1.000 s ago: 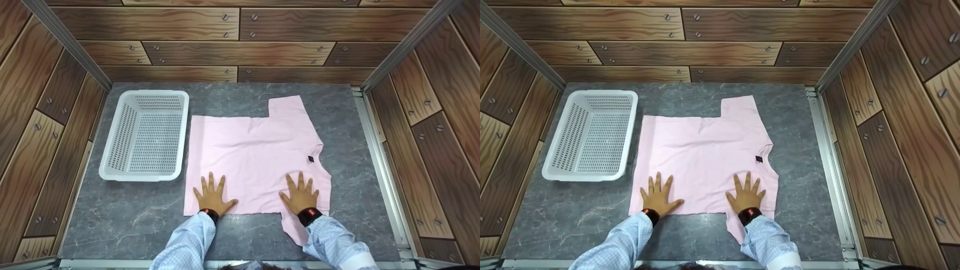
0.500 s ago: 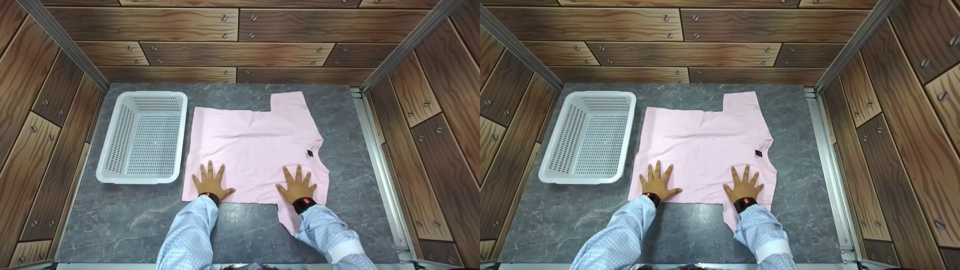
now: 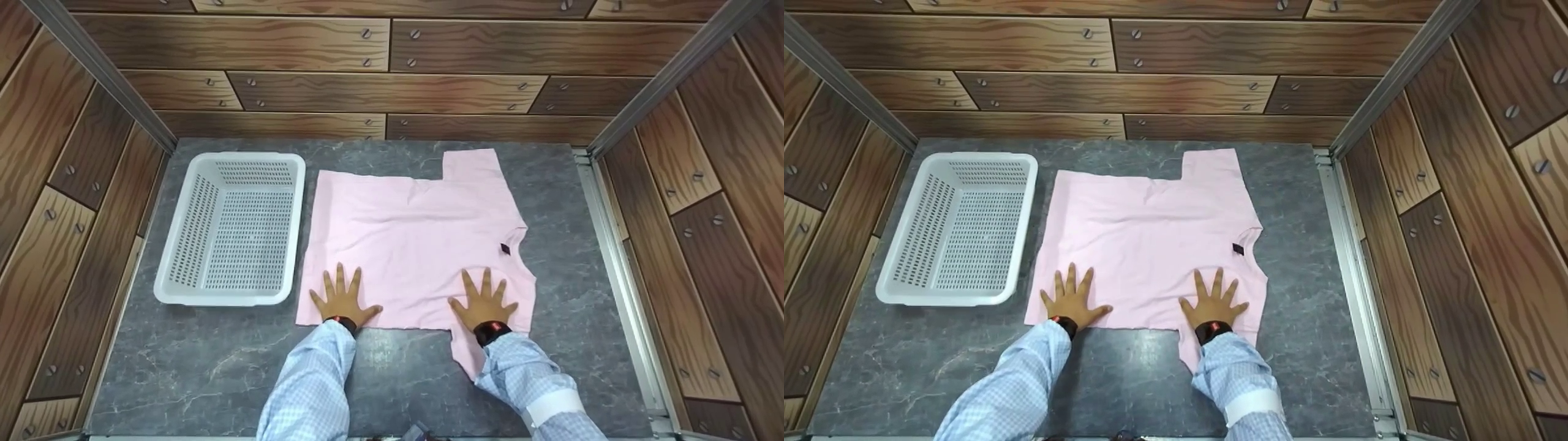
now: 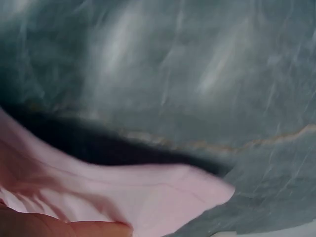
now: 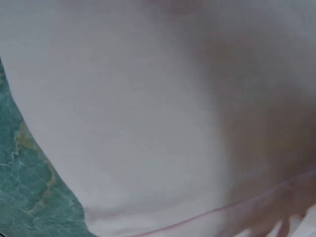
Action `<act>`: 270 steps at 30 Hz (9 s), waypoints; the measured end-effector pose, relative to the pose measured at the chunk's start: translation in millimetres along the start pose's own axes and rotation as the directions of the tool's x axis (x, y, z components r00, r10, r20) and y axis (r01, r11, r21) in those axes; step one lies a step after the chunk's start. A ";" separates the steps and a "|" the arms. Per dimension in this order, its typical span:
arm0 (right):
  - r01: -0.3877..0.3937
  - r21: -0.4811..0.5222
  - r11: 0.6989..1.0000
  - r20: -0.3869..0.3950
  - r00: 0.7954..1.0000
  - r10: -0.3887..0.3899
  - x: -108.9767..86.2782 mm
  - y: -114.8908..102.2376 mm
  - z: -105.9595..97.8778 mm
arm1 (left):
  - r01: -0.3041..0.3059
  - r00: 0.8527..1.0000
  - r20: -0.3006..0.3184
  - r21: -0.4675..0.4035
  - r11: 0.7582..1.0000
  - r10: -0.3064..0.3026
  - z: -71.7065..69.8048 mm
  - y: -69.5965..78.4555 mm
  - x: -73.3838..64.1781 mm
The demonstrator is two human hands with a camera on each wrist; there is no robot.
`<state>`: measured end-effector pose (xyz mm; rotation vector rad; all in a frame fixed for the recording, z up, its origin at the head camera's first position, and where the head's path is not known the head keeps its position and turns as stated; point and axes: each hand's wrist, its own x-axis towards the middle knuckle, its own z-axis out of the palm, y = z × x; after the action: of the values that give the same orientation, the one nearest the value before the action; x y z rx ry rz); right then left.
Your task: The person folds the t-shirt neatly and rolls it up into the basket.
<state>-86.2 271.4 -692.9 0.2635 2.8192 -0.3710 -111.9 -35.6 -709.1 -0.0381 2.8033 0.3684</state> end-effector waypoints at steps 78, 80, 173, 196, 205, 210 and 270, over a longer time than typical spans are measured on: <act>-0.320 0.713 0.624 0.563 0.792 -0.238 -113.7 129.4 -32.5 | 0.357 0.903 0.241 -0.882 0.309 -0.354 -34.4 -96.1 -87.2; -0.339 0.714 0.613 0.566 0.795 -0.219 -114.0 129.5 -34.5 | 0.360 0.903 0.281 -0.908 0.216 -0.327 -33.3 -96.9 -88.2; 0.149 0.125 0.981 -0.109 0.985 -0.136 -62.5 67.6 27.8 | -0.072 0.982 -0.176 -0.019 0.997 0.067 34.8 -51.1 -83.3; 0.154 0.148 0.977 -0.119 0.983 -0.137 -90.6 76.7 36.9 | -0.093 0.954 -0.287 0.002 0.996 0.090 52.4 -53.7 -117.8; 0.143 0.168 0.975 -0.141 0.983 -0.120 -93.0 66.2 24.9 | -0.075 0.963 -0.262 -0.024 0.997 0.067 45.7 -51.6 -118.0; 0.157 0.155 0.975 -0.278 0.954 -0.110 -85.6 62.2 18.7 | -0.084 0.935 -0.347 -0.036 0.996 0.067 36.4 -48.8 -105.9; -0.177 0.800 0.573 0.001 0.956 0.293 55.7 51.0 -106.2 | 0.041 0.887 -0.226 -0.832 0.554 -0.404 -83.4 -18.4 35.7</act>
<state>-154.8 357.2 -622.8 0.8654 2.4676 -1.5978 -169.9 -74.3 -648.2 -0.7631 2.6360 1.7290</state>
